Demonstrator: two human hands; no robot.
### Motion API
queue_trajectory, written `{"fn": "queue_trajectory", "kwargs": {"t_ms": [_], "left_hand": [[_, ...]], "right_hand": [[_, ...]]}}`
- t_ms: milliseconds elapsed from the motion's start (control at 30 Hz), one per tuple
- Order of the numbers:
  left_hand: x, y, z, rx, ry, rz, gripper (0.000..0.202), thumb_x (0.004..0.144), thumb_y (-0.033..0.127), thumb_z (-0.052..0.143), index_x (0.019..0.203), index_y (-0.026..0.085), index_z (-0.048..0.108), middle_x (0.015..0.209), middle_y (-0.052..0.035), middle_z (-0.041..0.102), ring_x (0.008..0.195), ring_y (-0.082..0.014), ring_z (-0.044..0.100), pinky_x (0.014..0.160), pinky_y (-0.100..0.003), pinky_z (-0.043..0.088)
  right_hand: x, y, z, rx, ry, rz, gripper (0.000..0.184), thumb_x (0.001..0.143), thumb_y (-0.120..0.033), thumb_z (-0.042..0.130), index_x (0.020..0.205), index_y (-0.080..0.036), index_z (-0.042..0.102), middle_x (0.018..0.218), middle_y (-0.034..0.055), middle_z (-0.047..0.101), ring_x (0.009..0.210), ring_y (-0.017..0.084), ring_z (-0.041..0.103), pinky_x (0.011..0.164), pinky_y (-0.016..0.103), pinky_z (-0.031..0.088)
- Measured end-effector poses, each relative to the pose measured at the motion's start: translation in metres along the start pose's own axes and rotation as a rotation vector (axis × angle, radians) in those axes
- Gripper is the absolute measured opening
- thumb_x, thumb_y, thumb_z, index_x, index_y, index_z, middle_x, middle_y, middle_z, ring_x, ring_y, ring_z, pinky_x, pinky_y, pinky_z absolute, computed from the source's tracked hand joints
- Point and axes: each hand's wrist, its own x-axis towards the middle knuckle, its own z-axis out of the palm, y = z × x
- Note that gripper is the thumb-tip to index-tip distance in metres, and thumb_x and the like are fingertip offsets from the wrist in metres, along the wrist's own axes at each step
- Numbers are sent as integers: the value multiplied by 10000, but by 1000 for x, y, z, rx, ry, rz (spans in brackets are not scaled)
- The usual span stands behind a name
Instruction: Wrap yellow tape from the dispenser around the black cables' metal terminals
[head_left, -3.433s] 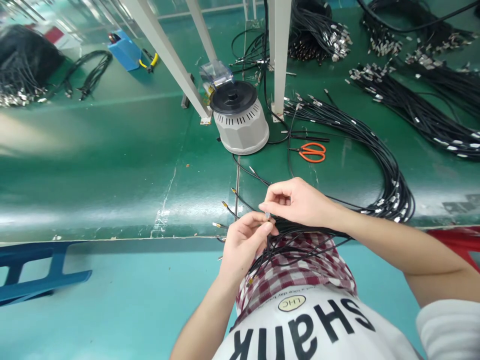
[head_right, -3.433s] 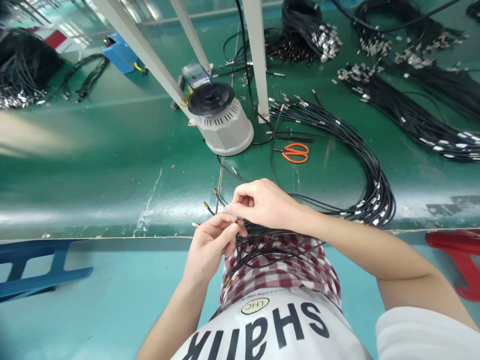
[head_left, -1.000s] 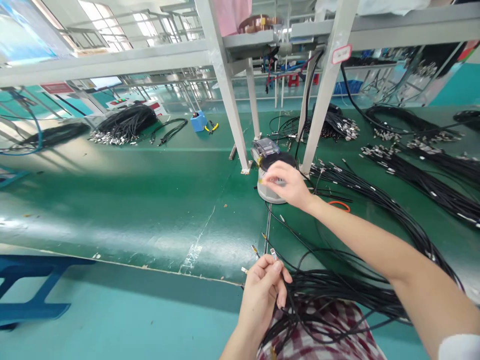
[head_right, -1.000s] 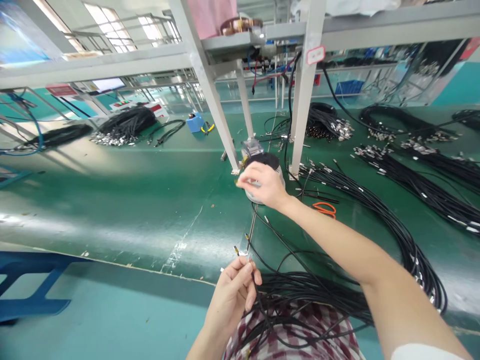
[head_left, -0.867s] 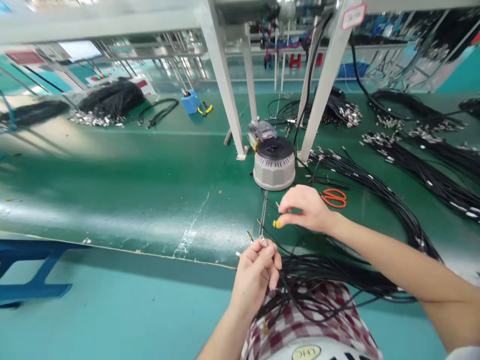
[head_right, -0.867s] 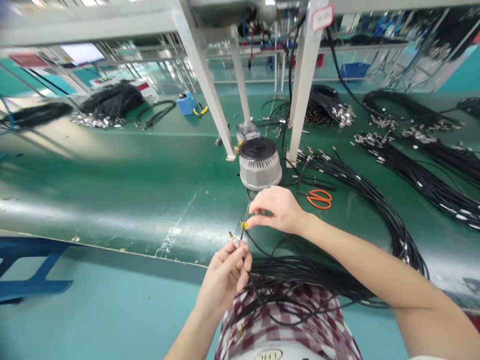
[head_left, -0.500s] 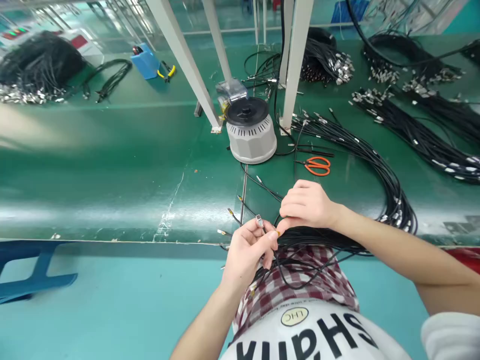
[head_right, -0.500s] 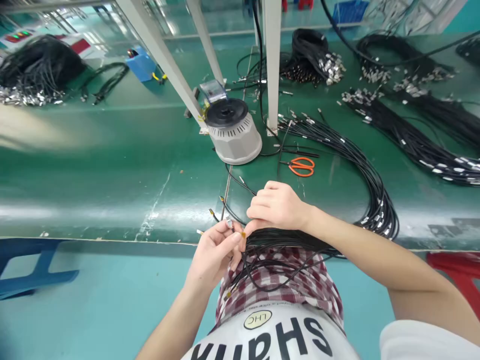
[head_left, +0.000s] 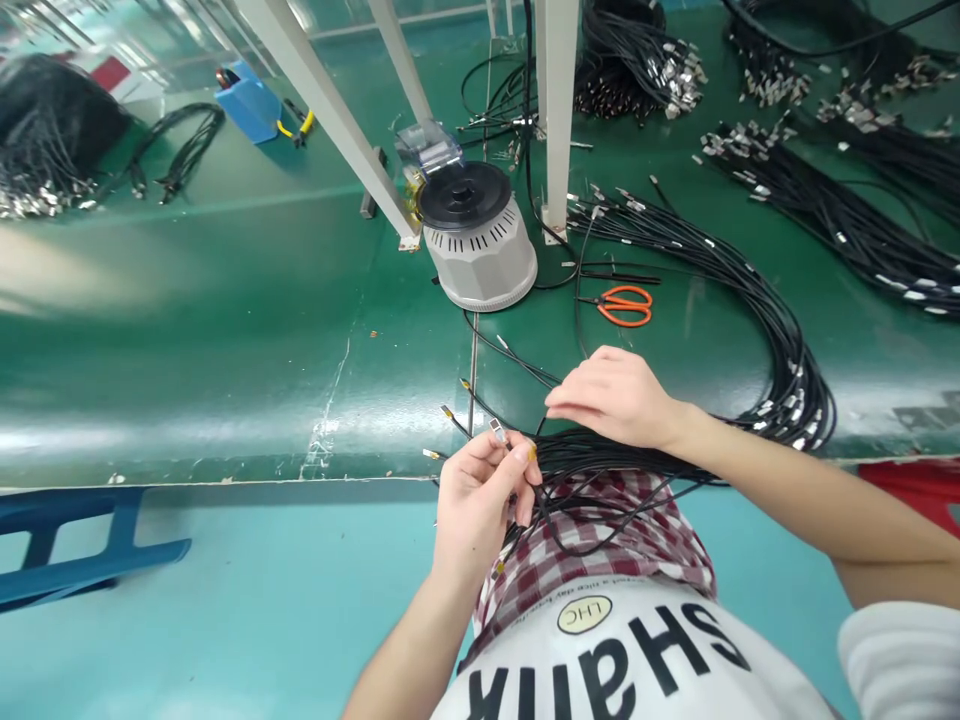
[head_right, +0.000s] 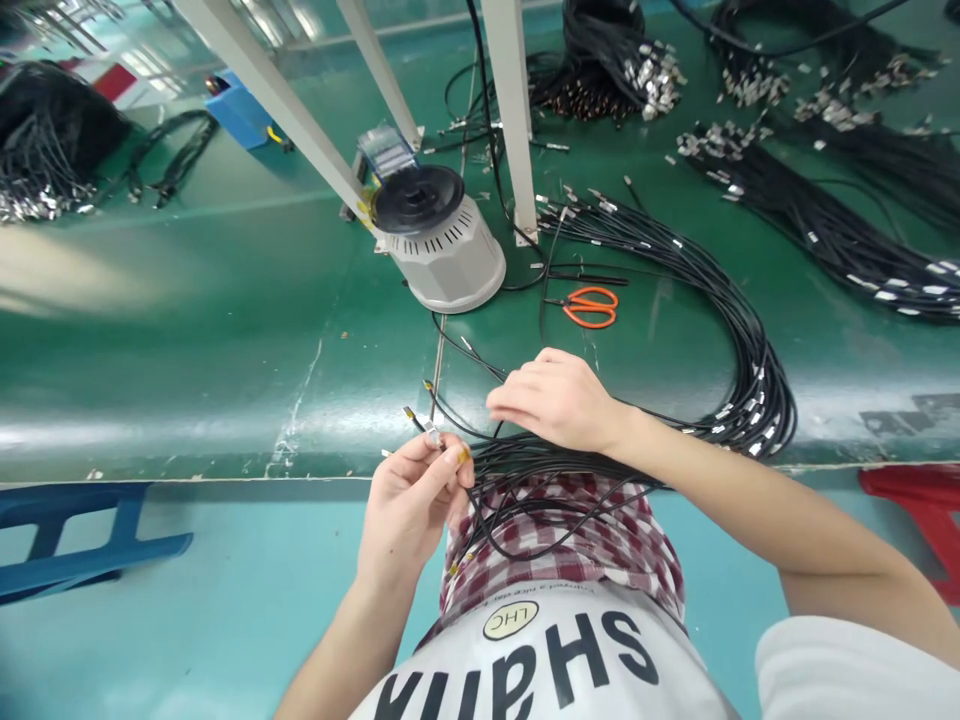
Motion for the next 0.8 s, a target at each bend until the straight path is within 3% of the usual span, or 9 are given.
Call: {"fn": "queue_trajectory", "kwargs": {"t_ms": [133, 267, 333, 533, 800], "left_hand": [[0, -2, 2, 66, 70, 61, 211, 855, 305, 735, 818, 158, 588, 660, 19, 641, 353, -67, 514, 338, -179, 377], [1, -5, 7, 134, 122, 107, 224, 839, 309, 756, 797, 151, 603, 612, 26, 632, 365, -71, 528, 353, -180, 407], [1, -5, 8, 142, 132, 110, 217, 827, 305, 769, 790, 147, 624, 609, 28, 625, 367, -68, 525, 360, -184, 420], [-1, -6, 3, 138, 116, 131, 163, 846, 290, 743, 843, 138, 685, 689, -8, 662, 396, -78, 559, 386, -202, 443], [0, -6, 4, 165, 98, 115, 149, 885, 283, 700, 866, 136, 679, 667, 3, 651, 385, -60, 541, 397, -186, 413]], "right_hand": [[2, -36, -6, 372, 69, 396, 153, 943, -369, 615, 989, -240, 683, 958, 46, 700, 806, 162, 634, 734, 328, 503], [2, -60, -2, 425, 3, 474, 477, 670, -561, 838, 940, -229, 628, 911, 32, 647, 796, 170, 595, 702, 324, 513], [1, -62, 3, 412, -5, 485, 526, 619, -581, 858, 919, -225, 613, 907, 26, 639, 802, 170, 587, 700, 322, 509], [-3, -57, 11, 494, 47, 497, 116, 866, -345, 719, 887, -230, 716, 888, 24, 704, 792, 156, 654, 762, 320, 536], [-7, -55, 8, 564, 11, 563, 128, 914, -282, 643, 847, -227, 737, 857, 14, 722, 776, 144, 648, 719, 297, 509]]}}
